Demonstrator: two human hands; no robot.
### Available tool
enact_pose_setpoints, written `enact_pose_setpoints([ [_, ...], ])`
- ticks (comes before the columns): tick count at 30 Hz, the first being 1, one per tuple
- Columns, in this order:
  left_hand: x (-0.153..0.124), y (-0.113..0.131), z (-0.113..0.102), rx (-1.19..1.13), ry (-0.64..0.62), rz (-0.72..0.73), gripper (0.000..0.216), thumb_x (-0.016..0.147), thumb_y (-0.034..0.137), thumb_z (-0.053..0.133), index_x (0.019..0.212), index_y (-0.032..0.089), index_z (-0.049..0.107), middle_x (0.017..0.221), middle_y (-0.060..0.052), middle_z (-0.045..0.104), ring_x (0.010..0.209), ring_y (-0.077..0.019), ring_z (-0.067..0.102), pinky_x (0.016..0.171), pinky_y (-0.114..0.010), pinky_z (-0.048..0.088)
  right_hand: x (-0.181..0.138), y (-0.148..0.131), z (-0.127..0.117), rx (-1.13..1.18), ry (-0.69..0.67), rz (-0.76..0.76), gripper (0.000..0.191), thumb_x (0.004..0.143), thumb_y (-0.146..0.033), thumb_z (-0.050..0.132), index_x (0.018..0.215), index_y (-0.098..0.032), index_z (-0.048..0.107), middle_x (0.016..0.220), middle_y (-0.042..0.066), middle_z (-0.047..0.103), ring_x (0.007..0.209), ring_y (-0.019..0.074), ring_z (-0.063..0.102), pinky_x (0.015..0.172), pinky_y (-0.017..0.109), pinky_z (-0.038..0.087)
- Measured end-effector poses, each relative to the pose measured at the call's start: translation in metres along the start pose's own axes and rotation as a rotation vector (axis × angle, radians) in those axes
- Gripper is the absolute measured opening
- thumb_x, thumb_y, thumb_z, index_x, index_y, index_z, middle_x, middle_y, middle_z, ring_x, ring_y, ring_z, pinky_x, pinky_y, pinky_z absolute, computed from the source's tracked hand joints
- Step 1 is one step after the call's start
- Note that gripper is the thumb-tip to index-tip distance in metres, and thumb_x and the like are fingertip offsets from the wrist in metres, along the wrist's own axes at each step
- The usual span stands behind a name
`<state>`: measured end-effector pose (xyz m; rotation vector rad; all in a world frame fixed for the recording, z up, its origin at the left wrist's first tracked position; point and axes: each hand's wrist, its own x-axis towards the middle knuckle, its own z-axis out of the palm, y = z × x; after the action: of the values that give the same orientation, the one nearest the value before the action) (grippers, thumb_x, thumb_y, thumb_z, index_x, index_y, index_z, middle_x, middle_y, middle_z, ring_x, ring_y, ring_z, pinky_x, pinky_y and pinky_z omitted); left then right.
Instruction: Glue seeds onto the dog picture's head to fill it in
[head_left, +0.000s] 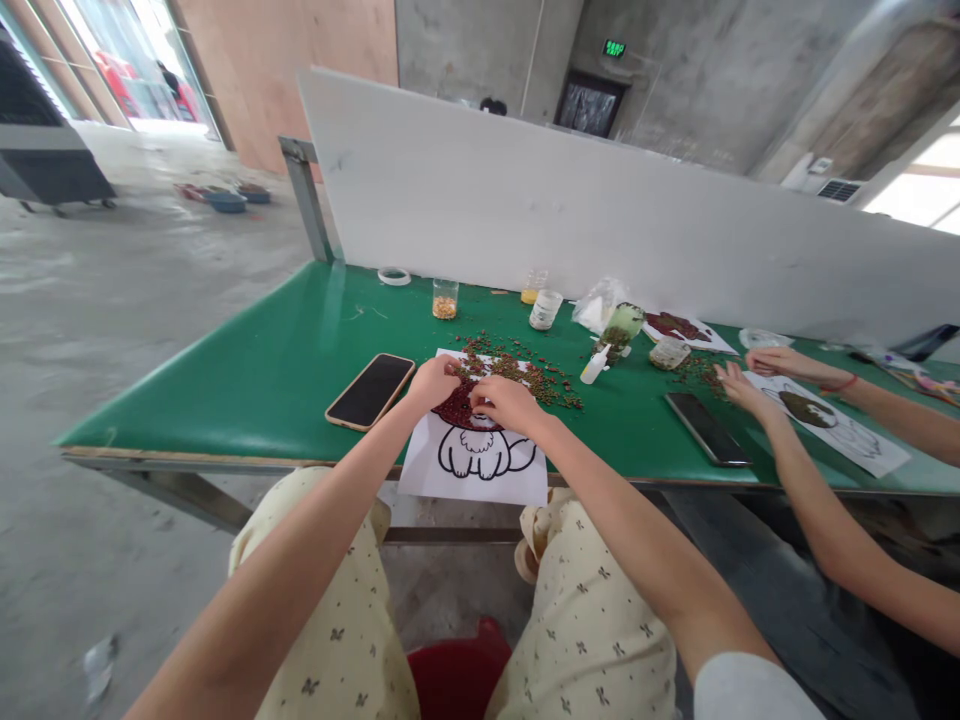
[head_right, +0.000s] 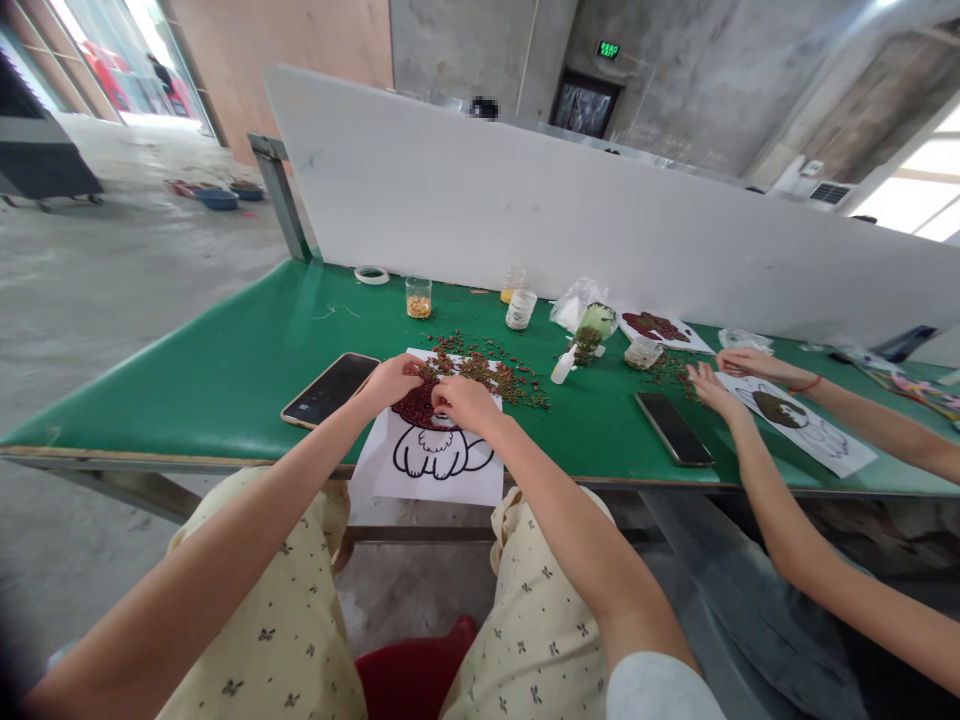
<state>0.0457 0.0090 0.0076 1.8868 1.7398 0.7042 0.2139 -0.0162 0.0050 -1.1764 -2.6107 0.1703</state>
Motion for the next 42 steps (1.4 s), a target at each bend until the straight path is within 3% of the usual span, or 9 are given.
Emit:
enact_pose_setpoints([
  [29, 0.006, -0.008, 0.005, 0.006, -0.019, 0.042, 0.03, 0.072, 0.013, 0.053, 0.1, 0.017, 0.061, 0.093, -0.003, 0.066, 0.085, -0.0155, 0.06, 0.073, -0.023, 0.044, 0.001, -0.002, -0.005, -0.014, -0.022, 0.01, 0.003, 0.08, -0.02, 0.063, 0.083, -0.018, 0.064, 0.088, 0.003, 0.063, 0.09, 0.0159, 0.054, 0.072, 0.023, 0.037],
  [35, 0.006, -0.007, 0.003, 0.013, -0.014, 0.04, 0.031, 0.072, 0.012, 0.053, 0.102, 0.016, 0.061, 0.095, -0.005, 0.066, 0.085, -0.0162, 0.06, 0.071, -0.023, 0.044, -0.001, 0.015, -0.013, -0.024, 0.111, 0.103, 0.012, 0.086, -0.018, 0.053, 0.084, -0.019, 0.064, 0.091, 0.003, 0.063, 0.091, 0.0157, 0.054, 0.073, 0.024, 0.037],
  [40, 0.006, -0.007, -0.002, 0.044, 0.031, 0.046, 0.034, 0.072, 0.009, 0.049, 0.103, 0.016, 0.061, 0.101, -0.006, 0.065, 0.091, -0.0172, 0.059, 0.078, -0.025, 0.045, -0.012, 0.043, -0.025, -0.029, 0.15, 0.27, 0.026, 0.086, -0.008, 0.042, 0.089, -0.021, 0.065, 0.094, 0.003, 0.063, 0.088, 0.0154, 0.055, 0.069, 0.023, 0.037],
  [42, 0.006, -0.007, -0.005, 0.07, 0.048, 0.057, 0.035, 0.072, 0.009, 0.049, 0.104, 0.016, 0.061, 0.103, -0.006, 0.064, 0.094, -0.0182, 0.058, 0.081, -0.026, 0.044, -0.018, 0.056, -0.031, -0.009, 0.171, 0.326, 0.023, 0.085, -0.009, 0.045, 0.089, -0.021, 0.065, 0.095, 0.003, 0.064, 0.088, 0.0153, 0.056, 0.069, 0.023, 0.038],
])
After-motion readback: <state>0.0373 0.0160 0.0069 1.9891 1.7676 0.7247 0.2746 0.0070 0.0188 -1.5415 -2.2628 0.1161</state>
